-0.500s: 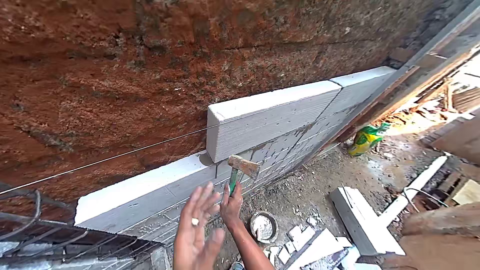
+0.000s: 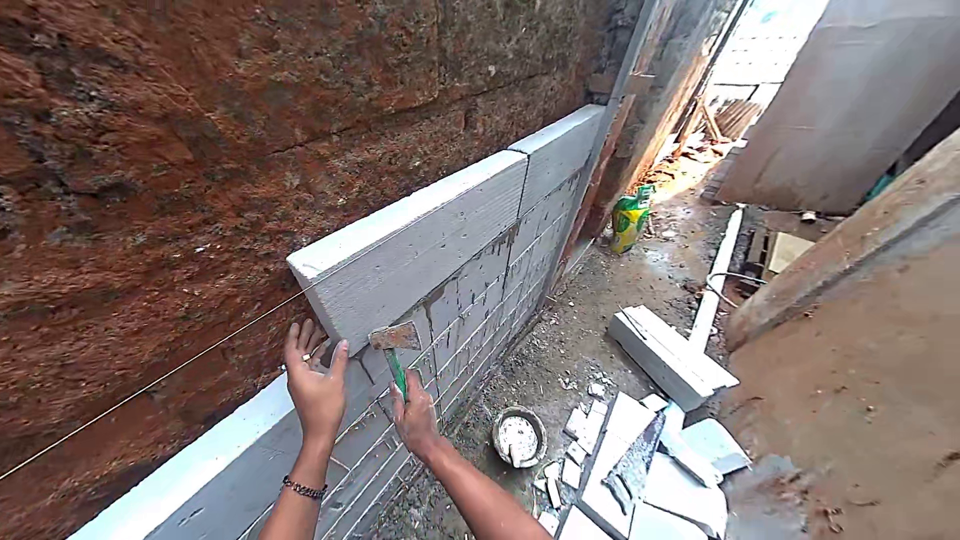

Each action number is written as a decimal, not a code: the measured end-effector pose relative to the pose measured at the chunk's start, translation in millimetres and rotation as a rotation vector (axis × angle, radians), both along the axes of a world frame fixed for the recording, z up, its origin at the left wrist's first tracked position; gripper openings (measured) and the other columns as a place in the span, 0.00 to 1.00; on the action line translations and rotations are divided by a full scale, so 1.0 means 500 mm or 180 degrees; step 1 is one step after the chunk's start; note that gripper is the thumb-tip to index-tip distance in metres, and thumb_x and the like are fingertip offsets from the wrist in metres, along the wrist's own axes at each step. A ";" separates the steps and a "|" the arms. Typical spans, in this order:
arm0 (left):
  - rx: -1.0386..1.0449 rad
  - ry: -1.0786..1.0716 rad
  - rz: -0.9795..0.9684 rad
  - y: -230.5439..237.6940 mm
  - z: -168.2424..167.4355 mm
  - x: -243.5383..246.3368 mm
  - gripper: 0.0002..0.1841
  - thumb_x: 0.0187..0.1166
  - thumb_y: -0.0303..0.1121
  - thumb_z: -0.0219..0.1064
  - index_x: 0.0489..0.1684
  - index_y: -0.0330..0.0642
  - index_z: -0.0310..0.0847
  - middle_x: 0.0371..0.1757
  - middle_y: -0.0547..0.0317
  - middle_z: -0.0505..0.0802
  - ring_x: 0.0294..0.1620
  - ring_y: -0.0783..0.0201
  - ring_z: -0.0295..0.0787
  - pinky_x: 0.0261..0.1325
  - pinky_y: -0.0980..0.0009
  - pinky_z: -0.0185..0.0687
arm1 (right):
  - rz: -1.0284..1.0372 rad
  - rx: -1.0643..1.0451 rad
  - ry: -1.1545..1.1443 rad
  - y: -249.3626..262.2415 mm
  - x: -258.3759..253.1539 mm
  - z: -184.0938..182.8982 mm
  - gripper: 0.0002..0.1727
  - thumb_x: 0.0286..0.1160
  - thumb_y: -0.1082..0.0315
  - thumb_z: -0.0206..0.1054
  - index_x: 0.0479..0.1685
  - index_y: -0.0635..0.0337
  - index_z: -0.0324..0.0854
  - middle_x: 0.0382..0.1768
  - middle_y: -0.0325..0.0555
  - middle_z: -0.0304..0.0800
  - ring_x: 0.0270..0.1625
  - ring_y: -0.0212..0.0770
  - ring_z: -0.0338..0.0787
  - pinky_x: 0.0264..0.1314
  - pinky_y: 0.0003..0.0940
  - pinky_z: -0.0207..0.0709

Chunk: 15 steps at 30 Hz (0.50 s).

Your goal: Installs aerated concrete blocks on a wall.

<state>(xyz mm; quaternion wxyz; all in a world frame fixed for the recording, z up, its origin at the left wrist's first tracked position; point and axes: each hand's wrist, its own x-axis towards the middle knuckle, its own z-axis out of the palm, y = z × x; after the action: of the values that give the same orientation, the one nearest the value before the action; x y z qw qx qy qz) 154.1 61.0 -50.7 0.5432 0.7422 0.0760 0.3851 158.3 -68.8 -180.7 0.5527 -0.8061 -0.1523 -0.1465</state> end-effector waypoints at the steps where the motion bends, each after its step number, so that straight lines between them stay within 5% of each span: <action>1: -0.0034 -0.0031 0.0012 0.003 -0.001 0.006 0.47 0.71 0.31 0.75 0.89 0.24 0.47 0.85 0.29 0.71 0.81 0.53 0.77 0.78 0.66 0.77 | 0.0041 -0.0047 -0.0045 -0.017 0.000 -0.005 0.24 0.87 0.63 0.59 0.71 0.76 0.77 0.52 0.65 0.93 0.48 0.56 0.96 0.55 0.53 0.89; 8: 0.0056 -0.0034 -0.0019 0.037 0.009 0.047 0.53 0.65 0.28 0.80 0.90 0.26 0.43 0.86 0.29 0.68 0.81 0.54 0.77 0.78 0.69 0.76 | -0.0102 -0.0858 0.0385 -0.226 -0.047 -0.079 0.25 0.88 0.61 0.58 0.75 0.71 0.76 0.58 0.63 0.92 0.51 0.58 0.97 0.55 0.56 0.88; 15: 0.0399 -0.0431 0.0188 0.031 -0.006 0.036 0.40 0.83 0.31 0.64 0.87 0.18 0.43 0.82 0.24 0.72 0.78 0.58 0.80 0.78 0.74 0.76 | -0.0514 -0.0649 0.1038 -0.310 -0.092 -0.159 0.26 0.90 0.58 0.55 0.76 0.68 0.76 0.54 0.62 0.93 0.53 0.57 0.95 0.61 0.56 0.86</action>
<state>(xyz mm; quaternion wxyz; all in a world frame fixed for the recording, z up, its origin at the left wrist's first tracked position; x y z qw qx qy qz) 171.9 76.6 -53.6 0.4881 0.7444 0.0366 0.4542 112.2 -223.7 -260.0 0.4721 -0.8805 -0.0097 -0.0417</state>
